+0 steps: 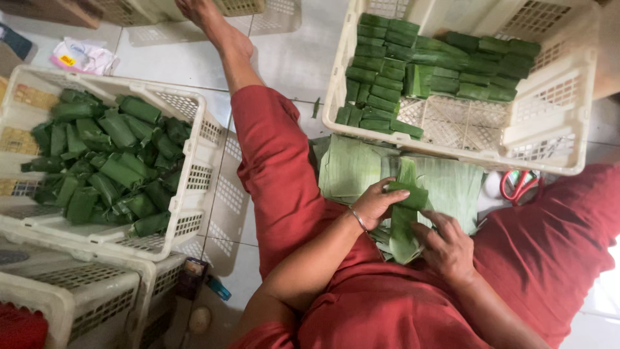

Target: The person sits on the floor and repeatedly folds banana leaves into cylindrical bundles using a small handheld tool to tuck and secure the edges. Finished bundles are placed into a nearby white plastic crate.

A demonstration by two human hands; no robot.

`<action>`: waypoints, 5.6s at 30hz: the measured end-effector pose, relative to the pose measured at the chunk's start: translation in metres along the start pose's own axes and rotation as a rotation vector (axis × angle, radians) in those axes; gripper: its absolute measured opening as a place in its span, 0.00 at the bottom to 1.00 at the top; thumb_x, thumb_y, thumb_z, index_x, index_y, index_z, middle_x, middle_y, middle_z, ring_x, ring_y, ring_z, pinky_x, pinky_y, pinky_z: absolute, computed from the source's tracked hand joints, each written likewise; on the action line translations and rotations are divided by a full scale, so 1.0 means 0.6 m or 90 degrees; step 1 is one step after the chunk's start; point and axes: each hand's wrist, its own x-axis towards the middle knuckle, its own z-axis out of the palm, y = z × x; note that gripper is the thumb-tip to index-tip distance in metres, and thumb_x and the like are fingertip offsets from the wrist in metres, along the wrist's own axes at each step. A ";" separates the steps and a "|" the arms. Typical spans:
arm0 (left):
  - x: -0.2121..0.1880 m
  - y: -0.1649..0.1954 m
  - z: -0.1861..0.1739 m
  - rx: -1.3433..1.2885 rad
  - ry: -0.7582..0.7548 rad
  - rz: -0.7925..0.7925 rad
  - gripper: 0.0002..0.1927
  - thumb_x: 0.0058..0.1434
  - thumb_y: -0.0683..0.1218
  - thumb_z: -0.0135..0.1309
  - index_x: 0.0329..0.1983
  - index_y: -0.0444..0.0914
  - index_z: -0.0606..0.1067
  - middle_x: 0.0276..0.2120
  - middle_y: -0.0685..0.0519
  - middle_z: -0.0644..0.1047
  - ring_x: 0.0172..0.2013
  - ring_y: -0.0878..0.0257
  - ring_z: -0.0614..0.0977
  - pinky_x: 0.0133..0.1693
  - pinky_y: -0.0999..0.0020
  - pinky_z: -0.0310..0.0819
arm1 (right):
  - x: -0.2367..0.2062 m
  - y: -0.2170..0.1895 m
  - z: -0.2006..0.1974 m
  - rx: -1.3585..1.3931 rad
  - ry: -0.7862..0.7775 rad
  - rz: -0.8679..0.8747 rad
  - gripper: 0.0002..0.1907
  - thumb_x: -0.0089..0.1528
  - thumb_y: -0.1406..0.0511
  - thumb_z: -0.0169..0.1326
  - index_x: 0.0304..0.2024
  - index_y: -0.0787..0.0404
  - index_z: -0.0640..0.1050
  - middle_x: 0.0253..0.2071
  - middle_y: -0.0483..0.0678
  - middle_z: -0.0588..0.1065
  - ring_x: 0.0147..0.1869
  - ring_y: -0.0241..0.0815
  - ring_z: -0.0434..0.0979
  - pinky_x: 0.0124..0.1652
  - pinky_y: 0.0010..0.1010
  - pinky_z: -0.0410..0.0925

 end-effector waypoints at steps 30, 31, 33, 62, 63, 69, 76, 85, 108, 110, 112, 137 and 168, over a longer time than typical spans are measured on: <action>-0.002 -0.021 -0.018 -0.043 -0.014 -0.010 0.10 0.60 0.36 0.51 0.43 0.36 0.78 0.36 0.53 0.80 0.36 0.63 0.82 0.39 0.67 0.79 | 0.048 -0.032 -0.008 0.101 -0.029 -0.024 0.20 0.56 0.70 0.65 0.50 0.60 0.75 0.53 0.50 0.76 0.51 0.51 0.78 0.46 0.37 0.74; -0.013 -0.011 -0.011 -0.079 -0.034 -0.025 0.07 0.64 0.39 0.52 0.43 0.35 0.78 0.36 0.52 0.79 0.36 0.61 0.82 0.40 0.64 0.80 | 0.047 -0.032 -0.005 0.119 -0.004 0.008 0.20 0.57 0.71 0.64 0.51 0.60 0.75 0.52 0.50 0.76 0.51 0.52 0.79 0.46 0.37 0.74; -0.031 0.010 0.001 -0.149 -0.077 -0.052 0.09 0.72 0.46 0.54 0.43 0.34 0.76 0.35 0.50 0.78 0.36 0.58 0.83 0.43 0.60 0.83 | 0.046 -0.031 0.002 0.156 0.050 0.071 0.20 0.58 0.72 0.61 0.52 0.60 0.76 0.52 0.52 0.76 0.50 0.53 0.81 0.45 0.36 0.76; -0.027 0.012 -0.019 0.948 0.318 0.178 0.25 0.58 0.58 0.60 0.51 0.37 0.76 0.40 0.44 0.83 0.41 0.48 0.84 0.42 0.53 0.78 | 0.026 0.150 0.134 0.525 -0.100 0.707 0.20 0.63 0.62 0.61 0.55 0.66 0.76 0.33 0.46 0.75 0.25 0.33 0.67 0.24 0.28 0.63; -0.029 0.010 -0.018 0.979 0.337 0.171 0.26 0.57 0.57 0.61 0.52 0.37 0.75 0.41 0.44 0.82 0.42 0.46 0.83 0.42 0.51 0.77 | 0.025 0.159 0.135 0.506 -0.080 0.726 0.21 0.63 0.62 0.61 0.55 0.65 0.75 0.33 0.45 0.75 0.25 0.33 0.67 0.24 0.28 0.62; -0.004 -0.001 -0.027 0.964 0.410 0.185 0.33 0.55 0.51 0.64 0.62 0.34 0.70 0.39 0.40 0.80 0.41 0.43 0.81 0.43 0.50 0.77 | 0.023 0.159 0.128 0.525 -0.039 0.675 0.18 0.64 0.63 0.61 0.53 0.65 0.78 0.33 0.44 0.75 0.27 0.32 0.67 0.25 0.26 0.62; 0.007 0.009 -0.049 0.843 0.414 0.274 0.09 0.59 0.51 0.61 0.35 0.41 0.82 0.34 0.46 0.83 0.36 0.47 0.83 0.39 0.54 0.78 | 0.030 0.130 0.104 0.481 -0.077 0.597 0.18 0.64 0.62 0.61 0.54 0.64 0.78 0.31 0.44 0.76 0.28 0.32 0.70 0.27 0.27 0.66; -0.024 0.066 -0.014 0.410 0.287 0.300 0.07 0.68 0.47 0.57 0.39 0.39 0.75 0.32 0.53 0.78 0.34 0.63 0.79 0.39 0.67 0.74 | 0.035 0.100 0.065 0.617 -0.026 0.630 0.18 0.65 0.64 0.61 0.55 0.62 0.76 0.35 0.42 0.75 0.31 0.30 0.70 0.29 0.24 0.65; 0.016 -0.008 -0.067 0.388 0.353 0.231 0.04 0.57 0.40 0.61 0.32 0.39 0.77 0.28 0.60 0.78 0.31 0.71 0.76 0.36 0.74 0.71 | 0.024 0.090 0.028 0.830 0.120 0.676 0.14 0.65 0.66 0.59 0.53 0.59 0.76 0.42 0.40 0.77 0.42 0.29 0.75 0.33 0.23 0.67; 0.016 -0.001 -0.072 0.254 0.281 0.230 0.03 0.59 0.39 0.60 0.33 0.39 0.77 0.30 0.59 0.78 0.33 0.70 0.75 0.38 0.74 0.69 | 0.021 0.089 0.054 0.754 0.058 0.690 0.13 0.65 0.66 0.60 0.51 0.59 0.76 0.42 0.40 0.77 0.40 0.29 0.75 0.33 0.23 0.66; 0.008 0.007 -0.071 0.142 0.217 0.220 0.02 0.61 0.38 0.58 0.34 0.38 0.77 0.33 0.58 0.77 0.36 0.69 0.75 0.41 0.73 0.69 | 0.019 0.088 0.072 0.728 0.021 0.689 0.12 0.65 0.66 0.60 0.50 0.59 0.76 0.41 0.40 0.77 0.39 0.29 0.74 0.32 0.23 0.65; -0.056 0.017 0.060 0.141 0.173 0.136 0.23 0.62 0.49 0.58 0.58 0.36 0.72 0.45 0.48 0.80 0.42 0.61 0.82 0.44 0.64 0.78 | 0.003 0.073 0.124 0.880 -0.019 0.632 0.11 0.67 0.68 0.61 0.49 0.62 0.75 0.40 0.42 0.74 0.41 0.31 0.72 0.39 0.23 0.67; -0.084 -0.026 0.080 0.224 0.023 0.227 0.22 0.64 0.41 0.55 0.61 0.34 0.67 0.48 0.51 0.76 0.48 0.63 0.78 0.50 0.67 0.76 | 0.056 -0.043 0.015 0.459 -0.086 0.432 0.31 0.54 0.67 0.66 0.59 0.64 0.71 0.45 0.52 0.79 0.44 0.38 0.80 0.44 0.30 0.73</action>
